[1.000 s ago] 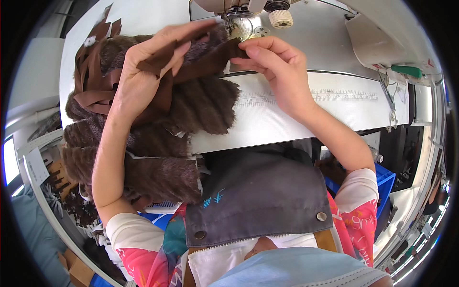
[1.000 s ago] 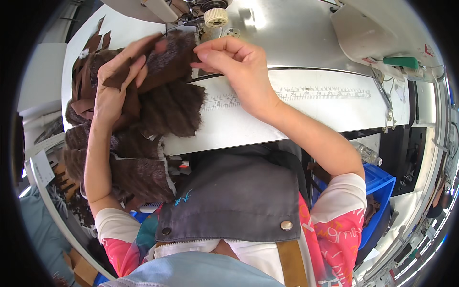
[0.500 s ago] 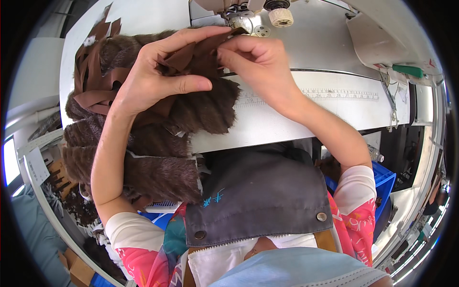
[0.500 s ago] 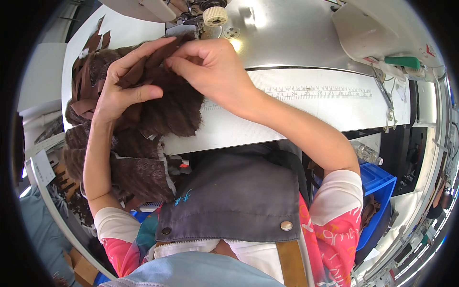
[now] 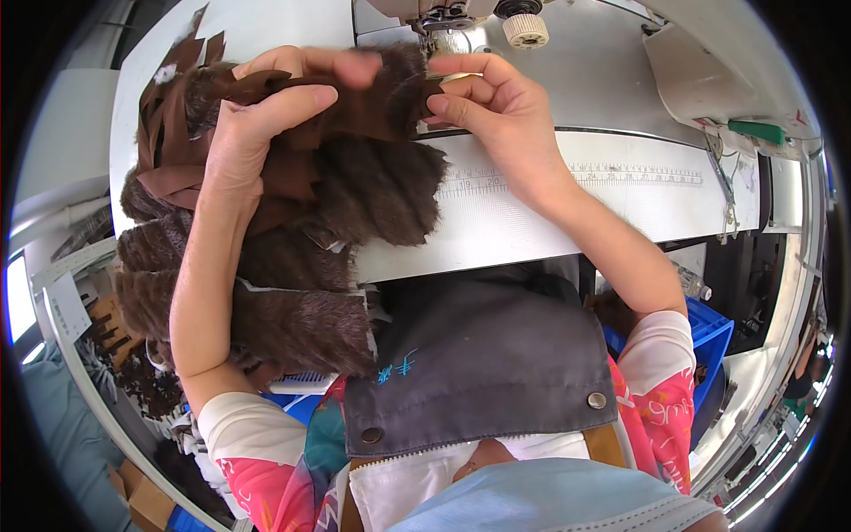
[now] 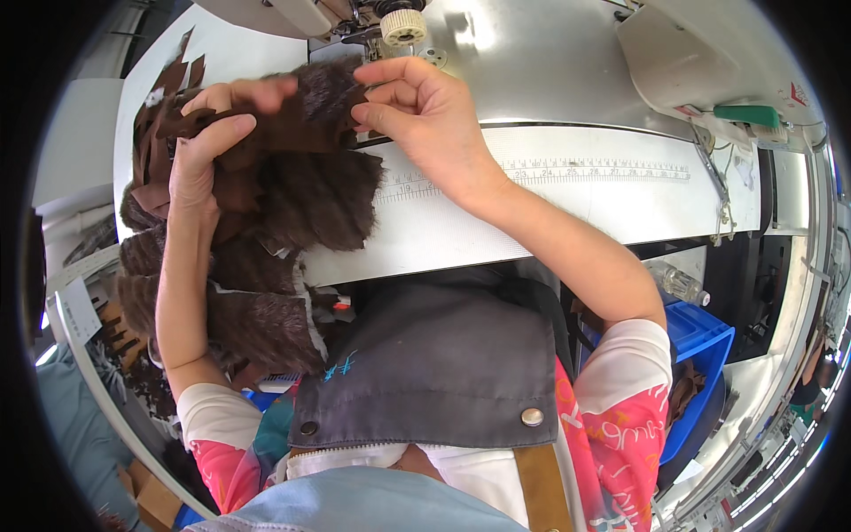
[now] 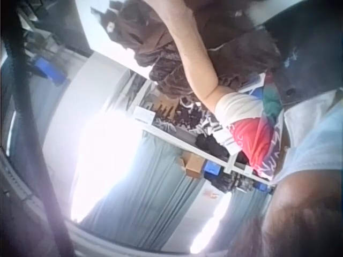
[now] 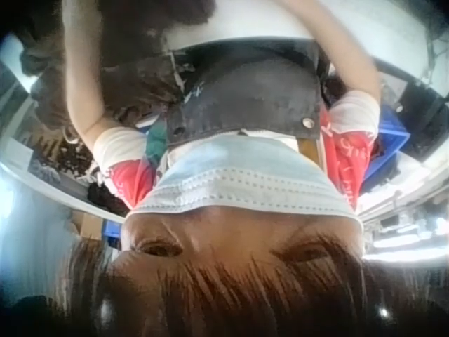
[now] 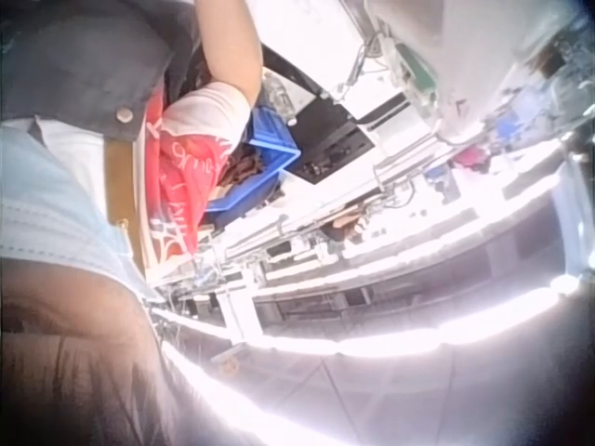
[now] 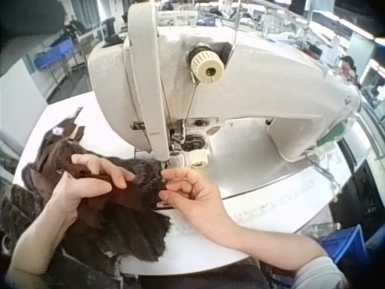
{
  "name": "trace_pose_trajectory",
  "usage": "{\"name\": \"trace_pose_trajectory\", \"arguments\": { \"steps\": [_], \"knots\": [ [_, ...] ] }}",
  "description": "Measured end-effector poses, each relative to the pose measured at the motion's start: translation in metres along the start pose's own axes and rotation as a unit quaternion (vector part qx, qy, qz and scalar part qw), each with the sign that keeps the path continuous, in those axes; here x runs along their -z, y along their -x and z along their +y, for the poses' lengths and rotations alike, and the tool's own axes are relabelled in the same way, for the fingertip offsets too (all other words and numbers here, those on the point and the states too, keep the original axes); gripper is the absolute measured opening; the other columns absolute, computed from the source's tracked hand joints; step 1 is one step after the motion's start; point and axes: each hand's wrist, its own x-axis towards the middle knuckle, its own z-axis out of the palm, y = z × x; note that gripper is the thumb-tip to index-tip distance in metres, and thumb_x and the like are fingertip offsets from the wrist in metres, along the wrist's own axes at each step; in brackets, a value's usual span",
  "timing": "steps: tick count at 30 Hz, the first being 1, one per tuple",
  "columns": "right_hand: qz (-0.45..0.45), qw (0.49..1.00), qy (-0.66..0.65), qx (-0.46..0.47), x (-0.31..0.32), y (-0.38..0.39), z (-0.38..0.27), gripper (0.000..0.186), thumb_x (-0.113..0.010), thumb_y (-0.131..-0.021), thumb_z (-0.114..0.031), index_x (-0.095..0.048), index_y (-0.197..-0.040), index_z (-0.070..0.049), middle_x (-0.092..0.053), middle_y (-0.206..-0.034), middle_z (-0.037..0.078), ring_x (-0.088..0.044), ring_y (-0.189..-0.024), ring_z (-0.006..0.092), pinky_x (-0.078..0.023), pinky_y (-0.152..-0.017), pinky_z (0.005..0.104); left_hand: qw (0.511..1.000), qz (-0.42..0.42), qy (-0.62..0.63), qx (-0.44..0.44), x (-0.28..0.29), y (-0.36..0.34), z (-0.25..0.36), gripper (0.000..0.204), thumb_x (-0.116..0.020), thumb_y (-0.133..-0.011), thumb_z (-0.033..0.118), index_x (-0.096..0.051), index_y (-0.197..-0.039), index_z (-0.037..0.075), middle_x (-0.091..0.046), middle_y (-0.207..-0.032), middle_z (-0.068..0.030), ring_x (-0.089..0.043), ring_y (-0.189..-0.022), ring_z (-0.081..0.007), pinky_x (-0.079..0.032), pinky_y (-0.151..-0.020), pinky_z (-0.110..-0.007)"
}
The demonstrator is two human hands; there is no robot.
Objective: Sewing brown fabric strips onto a piece of faux fur material using an industrial sewing machine.
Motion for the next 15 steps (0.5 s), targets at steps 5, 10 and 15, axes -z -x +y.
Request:
{"name": "trace_pose_trajectory", "arguments": {
  "steps": [5, 10, 15],
  "knots": [
    [0.001, 1.0, 0.001, -0.023, -0.004, 0.005, -0.005, 0.034, -0.059, -0.082, 0.002, -0.05, -0.115, 0.001, -0.065, -0.084, 0.008, -0.062, -0.078, 0.0114, -0.049, -0.073, 0.022, 0.99, -0.134, 0.017, 0.046, -0.004, -0.005, 0.011, 0.022, -0.057, -0.079, 0.004, -0.055, -0.101, 0.002, -0.06, -0.082, -0.0052, -0.054, -0.075, -0.0102, -0.043, -0.067, -0.022],
    [-0.018, 0.972, 0.201, 0.121, -0.008, 0.017, -0.016, 0.037, -0.06, -0.081, 0.002, -0.05, -0.117, 0.0, -0.065, -0.089, 0.005, -0.06, -0.084, 0.0092, -0.048, -0.075, 0.0234, 0.977, -0.108, -0.162, 0.087, -0.01, -0.012, 0.009, 0.042, -0.069, -0.075, 0.008, -0.059, -0.115, 0.0, -0.057, -0.078, 0.0031, -0.044, -0.065, -0.002, -0.037, -0.062, -0.017],
    [-0.039, 0.962, 0.186, 0.195, -0.004, 0.016, -0.012, 0.037, -0.059, -0.082, 0.001, -0.05, -0.117, -0.002, -0.064, -0.094, 0.006, -0.059, -0.085, 0.009, -0.047, -0.074, 0.0229, 0.968, -0.15, -0.123, 0.159, -0.01, -0.019, -0.001, 0.019, -0.073, -0.074, 0.014, -0.066, -0.086, 0.001, -0.058, -0.07, 0.0035, -0.047, -0.062, -0.0018, -0.037, -0.059, -0.017]
  ]
}}
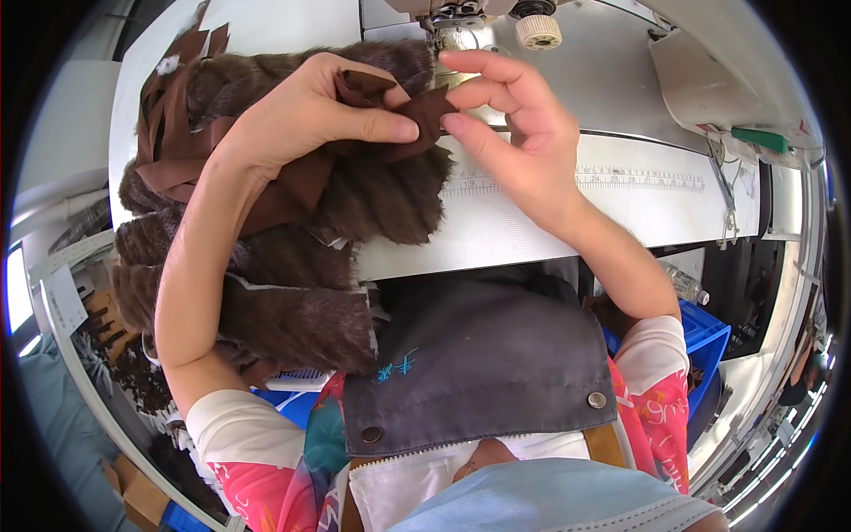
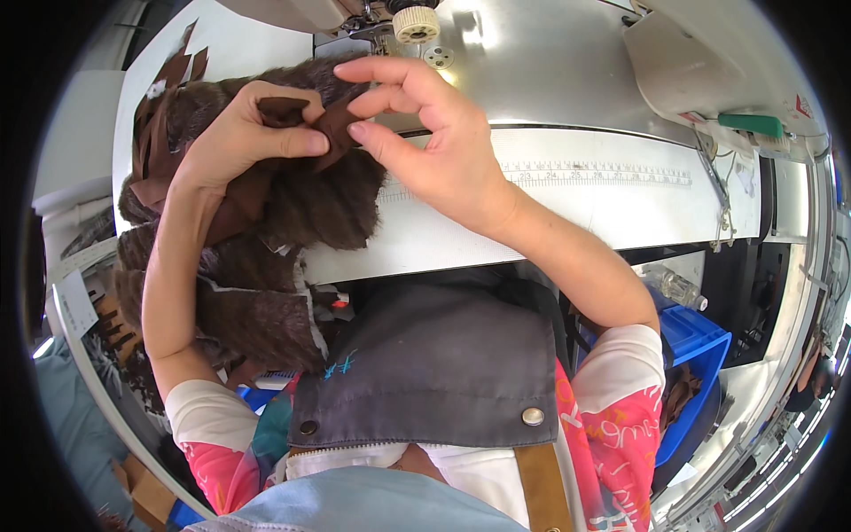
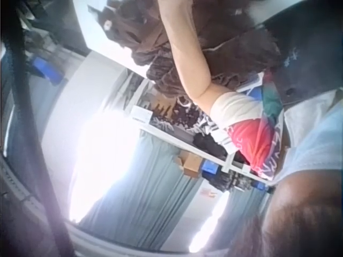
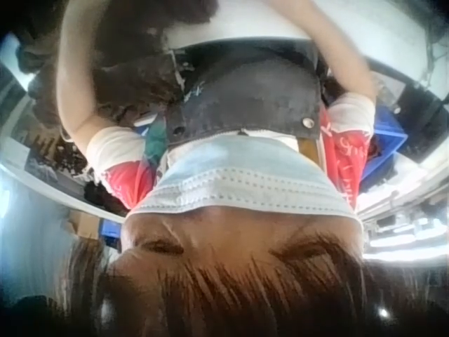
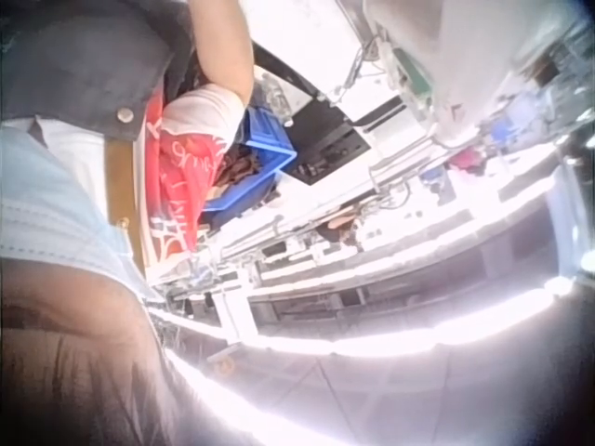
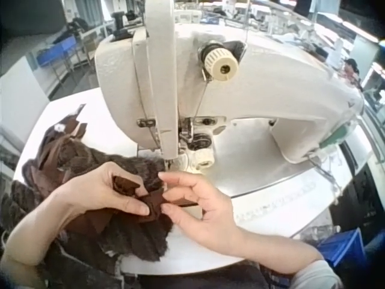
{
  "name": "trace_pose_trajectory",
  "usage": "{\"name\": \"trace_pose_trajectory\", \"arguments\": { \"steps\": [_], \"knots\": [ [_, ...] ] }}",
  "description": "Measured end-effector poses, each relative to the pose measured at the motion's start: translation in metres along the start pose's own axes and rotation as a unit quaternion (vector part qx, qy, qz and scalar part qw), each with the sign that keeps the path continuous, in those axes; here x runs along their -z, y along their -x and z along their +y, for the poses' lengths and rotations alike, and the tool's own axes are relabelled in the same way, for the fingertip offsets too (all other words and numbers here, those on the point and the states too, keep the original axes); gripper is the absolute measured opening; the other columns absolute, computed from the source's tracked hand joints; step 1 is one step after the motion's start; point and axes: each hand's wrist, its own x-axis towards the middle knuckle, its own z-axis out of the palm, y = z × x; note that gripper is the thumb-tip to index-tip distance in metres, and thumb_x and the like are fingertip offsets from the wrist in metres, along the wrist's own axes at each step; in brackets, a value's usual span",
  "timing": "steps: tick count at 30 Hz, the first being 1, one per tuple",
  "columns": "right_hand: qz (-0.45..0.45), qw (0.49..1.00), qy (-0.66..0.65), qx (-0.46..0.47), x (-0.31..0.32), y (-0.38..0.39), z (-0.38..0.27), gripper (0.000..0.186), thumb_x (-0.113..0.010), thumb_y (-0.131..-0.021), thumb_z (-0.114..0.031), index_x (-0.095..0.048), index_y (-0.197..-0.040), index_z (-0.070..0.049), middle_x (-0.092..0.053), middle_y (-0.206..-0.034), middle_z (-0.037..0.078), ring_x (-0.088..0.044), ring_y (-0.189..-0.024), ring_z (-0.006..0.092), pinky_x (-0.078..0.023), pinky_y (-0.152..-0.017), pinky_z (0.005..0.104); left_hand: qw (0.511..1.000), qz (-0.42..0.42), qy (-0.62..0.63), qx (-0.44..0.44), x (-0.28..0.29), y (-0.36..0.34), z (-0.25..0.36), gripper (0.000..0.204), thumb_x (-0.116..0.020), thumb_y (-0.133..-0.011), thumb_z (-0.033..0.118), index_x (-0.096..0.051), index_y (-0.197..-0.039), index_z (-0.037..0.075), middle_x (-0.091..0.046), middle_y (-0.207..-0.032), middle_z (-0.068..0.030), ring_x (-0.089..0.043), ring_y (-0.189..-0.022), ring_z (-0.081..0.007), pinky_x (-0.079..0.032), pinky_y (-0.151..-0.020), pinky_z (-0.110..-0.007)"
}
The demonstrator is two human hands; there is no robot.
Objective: Sewing brown fabric strips onto a piece of faux fur material using an industrial sewing machine.
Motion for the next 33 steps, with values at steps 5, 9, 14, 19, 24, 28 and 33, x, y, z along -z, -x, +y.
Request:
{"name": "trace_pose_trajectory", "arguments": {
  "steps": [5, 9, 14, 19, 24, 28, 33],
  "knots": [
    [0.051, 0.972, -0.184, -0.138, -0.001, -0.004, 0.006, 0.031, -0.061, -0.083, -0.003, -0.053, -0.113, -0.003, -0.063, -0.092, 0.005, -0.058, -0.081, 0.0096, -0.046, -0.073, 0.0215, 0.992, 0.121, -0.029, -0.03, -0.01, 0.011, 0.011, 0.014, -0.071, -0.077, 0.013, -0.066, -0.084, 0.002, -0.057, -0.069, 0.005, -0.044, -0.062, -0.0005, -0.034, -0.051, -0.018],
    [0.081, 0.977, 0.172, 0.091, 0.013, -0.011, 0.003, 0.016, -0.064, -0.081, -0.011, -0.063, -0.095, -0.005, -0.062, -0.078, 0.003, -0.057, -0.069, 0.0136, -0.041, -0.063, 0.0266, 0.978, 0.178, -0.091, -0.067, -0.018, 0.016, 0.01, 0.013, -0.069, -0.079, 0.01, -0.064, -0.082, -0.002, -0.056, -0.066, 0.0042, -0.042, -0.061, -0.0011, -0.034, -0.051, -0.019],
    [-0.002, 0.957, 0.271, 0.099, -0.002, -0.004, 0.002, 0.009, -0.065, -0.08, -0.014, -0.067, -0.084, -0.006, -0.063, -0.068, 0.004, -0.059, -0.06, 0.0157, -0.039, -0.058, 0.0286, 0.969, 0.172, -0.134, -0.119, -0.023, 0.015, 0.007, 0.012, -0.068, -0.08, 0.008, -0.064, -0.085, -0.003, -0.057, -0.067, 0.0035, -0.045, -0.062, -0.0018, -0.035, -0.053, -0.018],
    [-0.011, 0.993, -0.041, -0.11, -0.007, -0.003, -0.001, 0.011, -0.062, -0.084, -0.01, -0.065, -0.089, -0.002, -0.067, -0.077, 0.005, -0.061, -0.071, 0.0078, -0.045, -0.062, 0.0229, 0.991, 0.104, -0.062, -0.052, -0.015, 0.015, 0.019, 0.018, -0.067, -0.08, 0.011, -0.065, -0.094, 0.0, -0.059, -0.07, 0.002, -0.05, -0.063, -0.003, -0.038, -0.055, -0.018],
    [-0.048, 0.977, -0.121, -0.167, -0.004, -0.005, 0.007, 0.014, -0.062, -0.083, -0.009, -0.064, -0.094, -0.001, -0.066, -0.078, 0.007, -0.062, -0.069, 0.0114, -0.047, -0.061, 0.0244, 0.968, 0.122, -0.192, -0.11, -0.001, 0.016, 0.015, 0.014, -0.067, -0.081, 0.012, -0.062, -0.084, -0.001, -0.054, -0.065, 0.0036, -0.045, -0.059, -0.0006, -0.036, -0.05, -0.019],
    [-0.138, 0.931, 0.323, 0.101, 0.013, -0.006, 0.021, 0.021, -0.061, -0.079, -0.01, -0.065, -0.099, -0.006, -0.058, -0.071, 0.006, -0.059, -0.06, 0.022, -0.047, -0.057, 0.031, 0.943, 0.097, -0.299, -0.112, 0.016, 0.008, 0.035, 0.019, -0.065, -0.081, 0.011, -0.056, -0.08, -0.006, -0.048, -0.06, 0.0001, -0.041, -0.06, -0.004, -0.036, -0.053, -0.023],
    [-0.173, 0.838, 0.465, 0.228, 0.01, -0.004, 0.037, 0.033, -0.06, -0.071, -0.01, -0.066, -0.103, -0.011, -0.054, -0.065, 0.005, -0.056, -0.055, 0.0216, -0.044, -0.054, 0.0326, 0.945, -0.028, -0.316, -0.079, 0.022, -0.038, 0.005, 0.019, -0.066, -0.077, 0.012, -0.058, -0.08, -0.006, -0.051, -0.059, -0.0041, -0.045, -0.057, -0.0067, -0.037, -0.054, -0.023]
  ]
}}
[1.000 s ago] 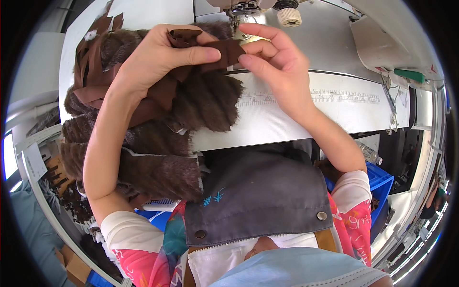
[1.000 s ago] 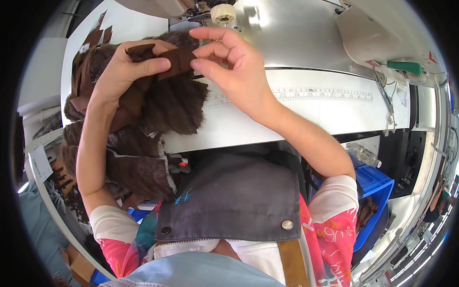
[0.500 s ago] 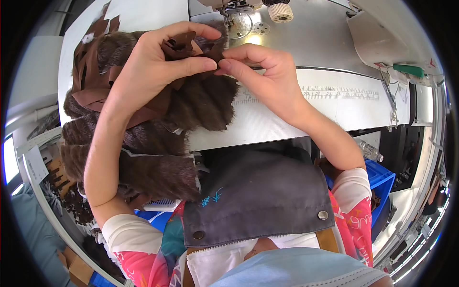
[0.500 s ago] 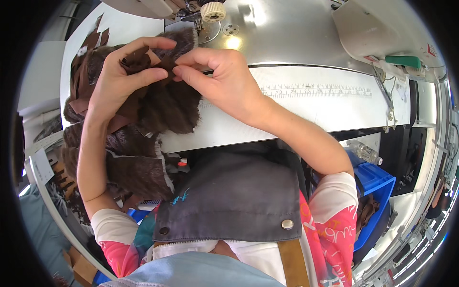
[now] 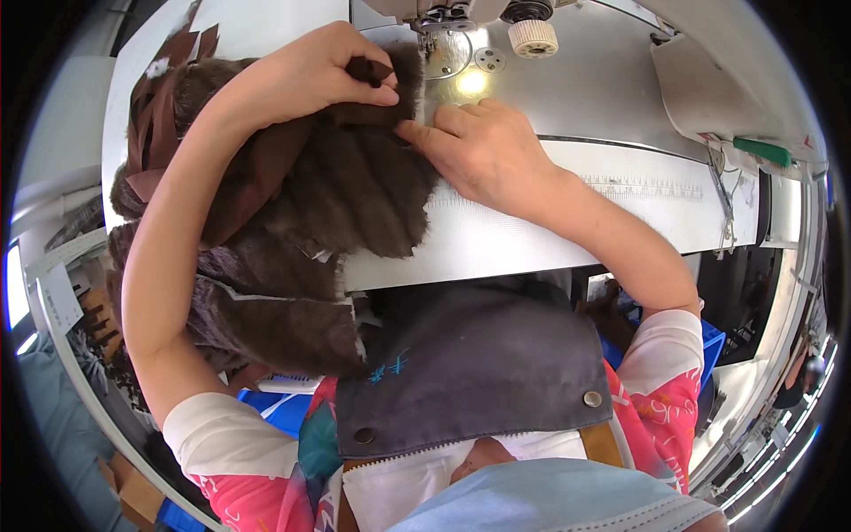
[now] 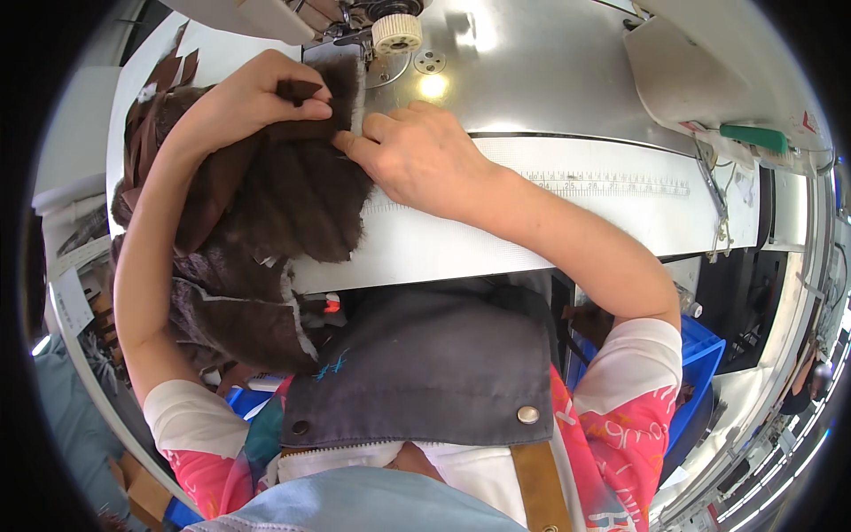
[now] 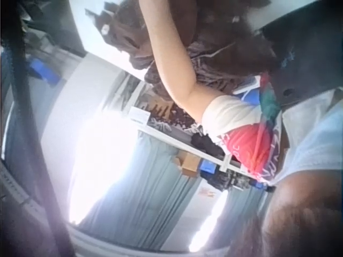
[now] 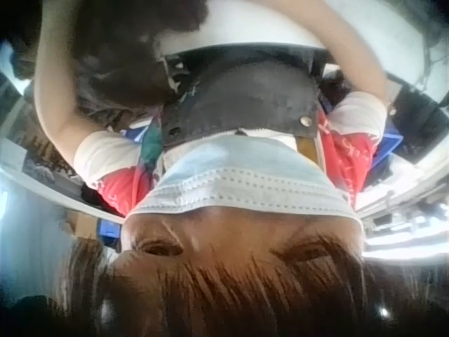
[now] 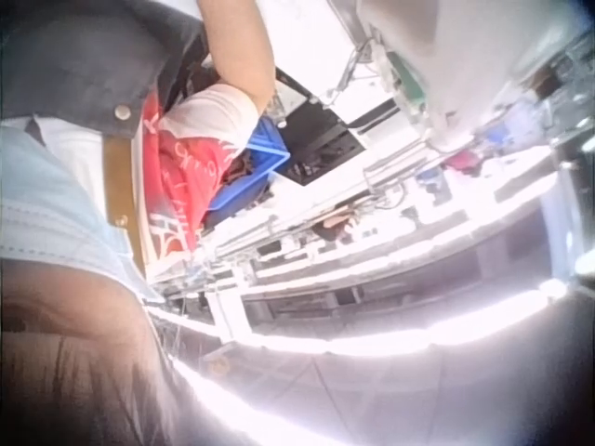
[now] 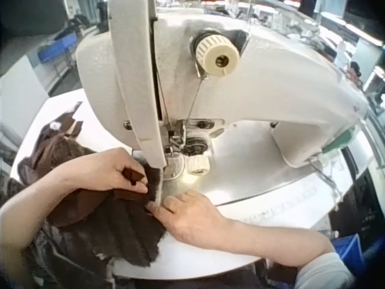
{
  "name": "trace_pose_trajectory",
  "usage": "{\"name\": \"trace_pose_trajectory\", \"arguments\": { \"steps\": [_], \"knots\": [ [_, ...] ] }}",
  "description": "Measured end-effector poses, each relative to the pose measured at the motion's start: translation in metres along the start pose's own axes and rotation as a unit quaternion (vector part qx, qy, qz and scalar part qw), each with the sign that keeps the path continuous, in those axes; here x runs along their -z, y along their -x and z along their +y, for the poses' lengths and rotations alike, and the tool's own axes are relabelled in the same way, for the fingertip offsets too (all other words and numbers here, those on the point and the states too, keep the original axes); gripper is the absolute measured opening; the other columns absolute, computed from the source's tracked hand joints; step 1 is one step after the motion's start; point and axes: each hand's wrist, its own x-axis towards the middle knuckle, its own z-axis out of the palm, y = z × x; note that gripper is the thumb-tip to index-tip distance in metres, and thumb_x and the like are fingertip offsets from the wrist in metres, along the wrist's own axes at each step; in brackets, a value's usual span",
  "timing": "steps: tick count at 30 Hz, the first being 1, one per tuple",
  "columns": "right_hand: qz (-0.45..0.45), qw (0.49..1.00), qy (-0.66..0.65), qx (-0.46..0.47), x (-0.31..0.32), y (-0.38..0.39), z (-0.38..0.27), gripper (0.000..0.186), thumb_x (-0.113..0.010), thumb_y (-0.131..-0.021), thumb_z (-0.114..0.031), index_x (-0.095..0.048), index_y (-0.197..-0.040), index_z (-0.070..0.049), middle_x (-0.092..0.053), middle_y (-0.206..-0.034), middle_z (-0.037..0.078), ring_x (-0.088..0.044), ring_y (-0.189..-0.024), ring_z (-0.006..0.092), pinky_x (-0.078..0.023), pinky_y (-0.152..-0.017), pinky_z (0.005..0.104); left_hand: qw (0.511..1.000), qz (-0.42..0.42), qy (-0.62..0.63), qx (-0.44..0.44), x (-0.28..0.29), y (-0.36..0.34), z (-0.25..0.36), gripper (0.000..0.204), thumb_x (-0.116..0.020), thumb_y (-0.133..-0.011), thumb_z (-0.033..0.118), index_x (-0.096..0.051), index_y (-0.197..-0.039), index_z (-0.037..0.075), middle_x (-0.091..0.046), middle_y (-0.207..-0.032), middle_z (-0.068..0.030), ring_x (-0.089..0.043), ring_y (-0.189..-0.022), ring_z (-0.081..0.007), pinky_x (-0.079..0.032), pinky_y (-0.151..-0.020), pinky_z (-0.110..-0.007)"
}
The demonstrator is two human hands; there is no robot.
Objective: Sewing brown fabric strips onto a piece of faux fur material using an industrial sewing machine.
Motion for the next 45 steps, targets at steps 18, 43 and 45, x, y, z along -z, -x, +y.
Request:
{"name": "trace_pose_trajectory", "arguments": {
  "steps": [18, 43, 45],
  "knots": [
    [0.079, 0.996, -0.03, -0.018, -0.004, -0.002, 0.012, 0.028, -0.058, -0.071, -0.006, -0.065, -0.098, -0.007, -0.053, -0.087, 0.004, -0.052, -0.073, 0.0188, -0.043, -0.06, 0.0304, 0.991, 0.012, 0.087, 0.104, -0.011, -0.009, -0.013, 0.015, -0.065, -0.073, 0.008, -0.061, -0.08, -0.004, -0.06, -0.071, -0.0033, -0.055, -0.062, -0.0108, -0.044, -0.056, -0.026],
    [-0.024, 0.996, 0.081, -0.028, 0.012, 0.001, 0.031, 0.036, -0.058, -0.07, -0.004, -0.066, -0.104, -0.014, -0.059, -0.113, -0.005, -0.049, -0.099, 0.0204, -0.038, -0.086, 0.0353, 0.933, 0.256, -0.217, -0.13, -0.06, 0.014, -0.009, 0.046, -0.056, -0.06, -0.011, -0.063, -0.102, 0.004, -0.061, -0.106, -0.0059, -0.056, -0.097, -0.0266, -0.049, -0.08, -0.035],
    [-0.026, 0.996, 0.075, -0.037, 0.011, 0.001, 0.033, 0.038, -0.059, -0.069, -0.004, -0.066, -0.104, -0.016, -0.06, -0.112, -0.005, -0.05, -0.098, 0.021, -0.038, -0.085, 0.035, 0.932, 0.26, -0.219, -0.127, -0.059, 0.013, -0.009, 0.046, -0.055, -0.06, -0.011, -0.063, -0.103, 0.004, -0.061, -0.106, -0.006, -0.056, -0.098, -0.0266, -0.049, -0.08, -0.035]
  ]
}}
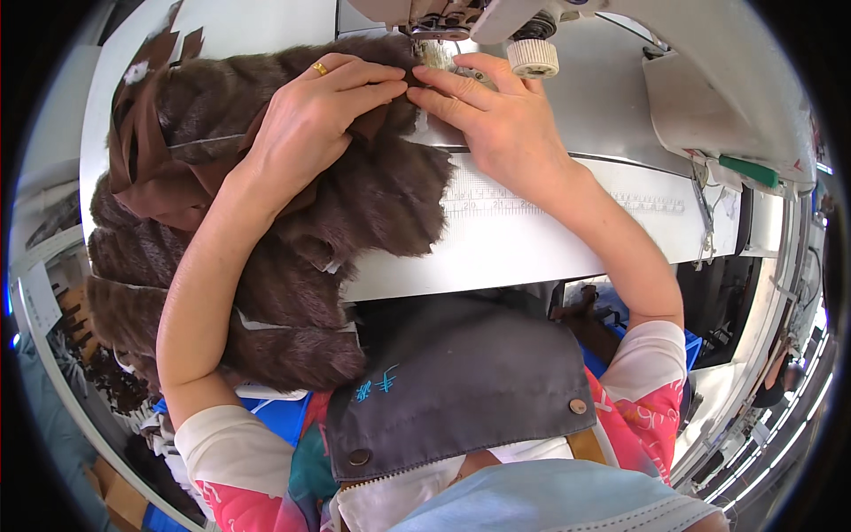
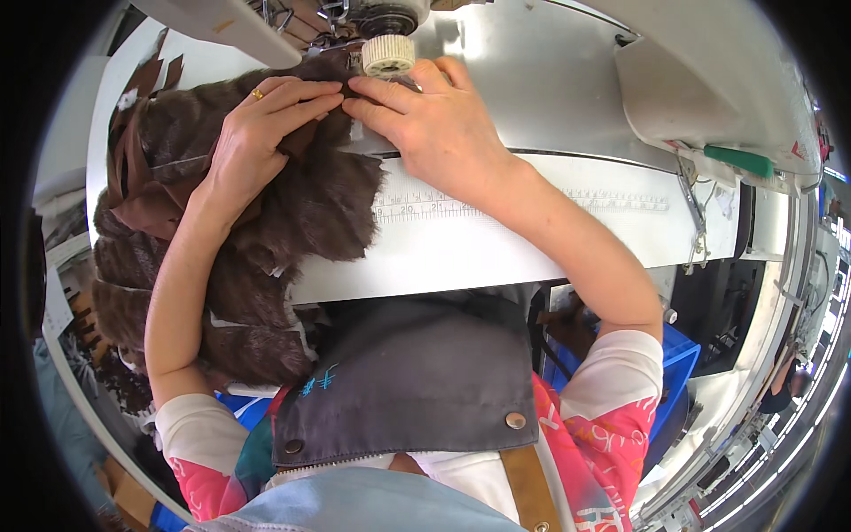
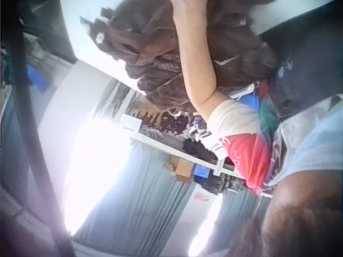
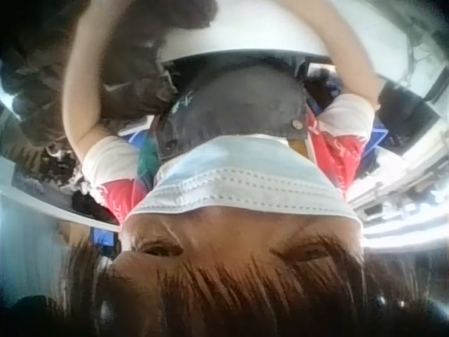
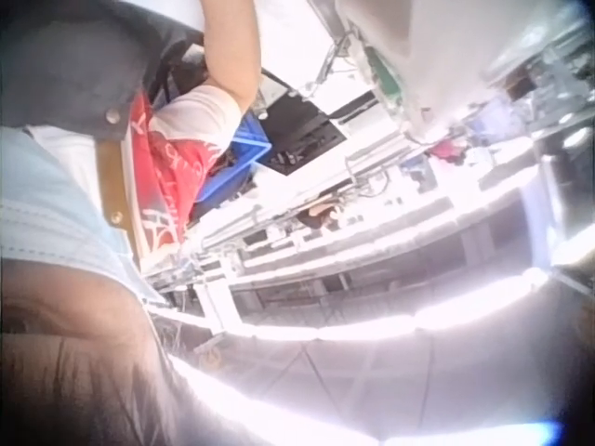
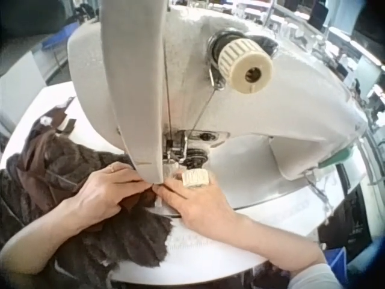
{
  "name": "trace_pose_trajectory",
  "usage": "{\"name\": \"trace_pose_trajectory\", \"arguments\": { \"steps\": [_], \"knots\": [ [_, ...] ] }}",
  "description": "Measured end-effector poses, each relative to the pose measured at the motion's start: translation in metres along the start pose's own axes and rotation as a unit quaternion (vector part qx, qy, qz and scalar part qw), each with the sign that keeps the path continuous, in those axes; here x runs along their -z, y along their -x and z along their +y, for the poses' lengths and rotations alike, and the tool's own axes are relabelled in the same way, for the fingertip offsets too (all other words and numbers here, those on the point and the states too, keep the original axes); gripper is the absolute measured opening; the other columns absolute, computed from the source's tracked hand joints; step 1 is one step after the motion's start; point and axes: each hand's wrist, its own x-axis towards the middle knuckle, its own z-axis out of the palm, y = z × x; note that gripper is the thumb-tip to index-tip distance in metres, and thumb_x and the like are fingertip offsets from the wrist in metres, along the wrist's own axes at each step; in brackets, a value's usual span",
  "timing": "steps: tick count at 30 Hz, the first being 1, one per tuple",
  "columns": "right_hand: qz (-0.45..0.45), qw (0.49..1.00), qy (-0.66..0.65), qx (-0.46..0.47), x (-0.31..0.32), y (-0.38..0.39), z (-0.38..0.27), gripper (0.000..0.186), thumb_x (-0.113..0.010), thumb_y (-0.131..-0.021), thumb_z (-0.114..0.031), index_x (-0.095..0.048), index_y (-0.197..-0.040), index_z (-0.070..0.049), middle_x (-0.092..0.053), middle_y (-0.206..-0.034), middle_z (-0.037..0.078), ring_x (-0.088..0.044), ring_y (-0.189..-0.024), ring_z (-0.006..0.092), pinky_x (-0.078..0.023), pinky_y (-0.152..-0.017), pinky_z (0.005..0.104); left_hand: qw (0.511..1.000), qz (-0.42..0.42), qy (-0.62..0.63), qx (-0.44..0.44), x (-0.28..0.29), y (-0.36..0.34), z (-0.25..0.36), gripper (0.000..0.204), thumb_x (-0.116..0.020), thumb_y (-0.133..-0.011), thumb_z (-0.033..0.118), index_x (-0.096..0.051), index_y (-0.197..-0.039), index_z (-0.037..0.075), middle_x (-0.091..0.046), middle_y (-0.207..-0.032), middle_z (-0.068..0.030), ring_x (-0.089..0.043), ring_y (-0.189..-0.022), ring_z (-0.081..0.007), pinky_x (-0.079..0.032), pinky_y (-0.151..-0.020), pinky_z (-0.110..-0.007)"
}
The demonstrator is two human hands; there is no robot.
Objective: Sewing brown fabric strips onto a piece of faux fur material using an industrial sewing machine.
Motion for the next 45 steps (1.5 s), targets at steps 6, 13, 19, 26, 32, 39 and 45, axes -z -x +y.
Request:
{"name": "trace_pose_trajectory", "arguments": {
  "steps": [6, 13, 19, 26, 32, 39, 45],
  "knots": [
    [0.037, 0.999, -0.02, -0.025, -0.01, 0.0, 0.011, 0.036, -0.063, -0.07, -0.006, -0.067, -0.104, -0.018, -0.061, -0.106, -0.003, -0.051, -0.097, 0.0232, -0.038, -0.083, 0.0346, 1.0, 0.007, -0.013, -0.003, -0.005, -0.008, -0.007, 0.047, -0.053, -0.06, -0.011, -0.064, -0.103, 0.005, -0.061, -0.106, -0.0061, -0.056, -0.1, -0.0267, -0.048, -0.081, -0.035],
    [0.042, 0.998, -0.011, -0.041, -0.009, -0.003, 0.014, 0.033, -0.064, -0.072, -0.009, -0.067, -0.103, -0.02, -0.06, -0.098, 0.001, -0.051, -0.097, 0.0231, -0.039, -0.082, 0.0349, 1.0, 0.009, -0.008, 0.002, -0.008, -0.014, -0.011, 0.047, -0.053, -0.06, -0.01, -0.064, -0.102, 0.005, -0.062, -0.105, -0.0066, -0.056, -0.099, -0.0272, -0.048, -0.082, -0.035],
    [0.036, 0.999, -0.025, -0.01, -0.008, 0.002, 0.014, 0.032, -0.063, -0.071, -0.008, -0.067, -0.1, -0.019, -0.058, -0.095, 0.002, -0.051, -0.094, 0.0222, -0.04, -0.081, 0.0342, 0.999, 0.015, 0.03, 0.008, -0.008, -0.011, -0.018, 0.046, -0.055, -0.062, -0.012, -0.065, -0.103, 0.006, -0.064, -0.107, -0.0066, -0.059, -0.097, -0.0278, -0.047, -0.082, -0.033],
    [0.032, 0.999, -0.019, -0.019, -0.006, 0.0, 0.009, 0.031, -0.062, -0.07, -0.006, -0.067, -0.098, -0.018, -0.058, -0.095, 0.002, -0.052, -0.092, 0.0223, -0.041, -0.08, 0.0339, 1.0, 0.014, 0.025, 0.003, -0.006, -0.016, -0.018, 0.044, -0.054, -0.057, -0.011, -0.065, -0.096, 0.005, -0.063, -0.104, -0.0057, -0.057, -0.098, -0.0265, -0.049, -0.081, -0.035],
    [0.041, 0.998, -0.021, -0.042, -0.008, -0.002, 0.012, 0.032, -0.061, -0.07, -0.005, -0.066, -0.099, -0.017, -0.058, -0.096, 0.002, -0.052, -0.093, 0.0226, -0.041, -0.078, 0.0349, 1.0, 0.013, 0.013, -0.004, -0.007, -0.018, -0.025, 0.043, -0.057, -0.057, -0.009, -0.066, -0.097, 0.005, -0.063, -0.105, -0.0058, -0.057, -0.099, -0.0262, -0.049, -0.081, -0.035],
    [0.068, 0.992, -0.099, -0.026, -0.002, 0.004, 0.011, 0.03, -0.06, -0.074, -0.006, -0.064, -0.103, -0.012, -0.061, -0.092, 0.004, -0.054, -0.086, 0.023, -0.042, -0.075, 0.0339, 1.0, 0.003, -0.006, 0.021, 0.007, -0.024, -0.026, 0.042, -0.057, -0.061, -0.009, -0.064, -0.101, 0.004, -0.063, -0.104, -0.0081, -0.059, -0.096, -0.0261, -0.048, -0.083, -0.034],
    [0.055, 0.952, -0.268, -0.134, 0.014, 0.006, -0.014, 0.027, -0.065, -0.076, -0.012, -0.062, -0.102, -0.008, -0.063, -0.083, 0.006, -0.055, -0.079, 0.0254, -0.042, -0.074, 0.0355, 0.885, 0.04, 0.403, 0.23, 0.051, -0.017, -0.006, 0.018, -0.059, -0.087, 0.009, -0.064, -0.1, -0.003, -0.066, -0.082, -0.0016, -0.059, -0.076, -0.0099, -0.045, -0.071, -0.02]
  ]
}}
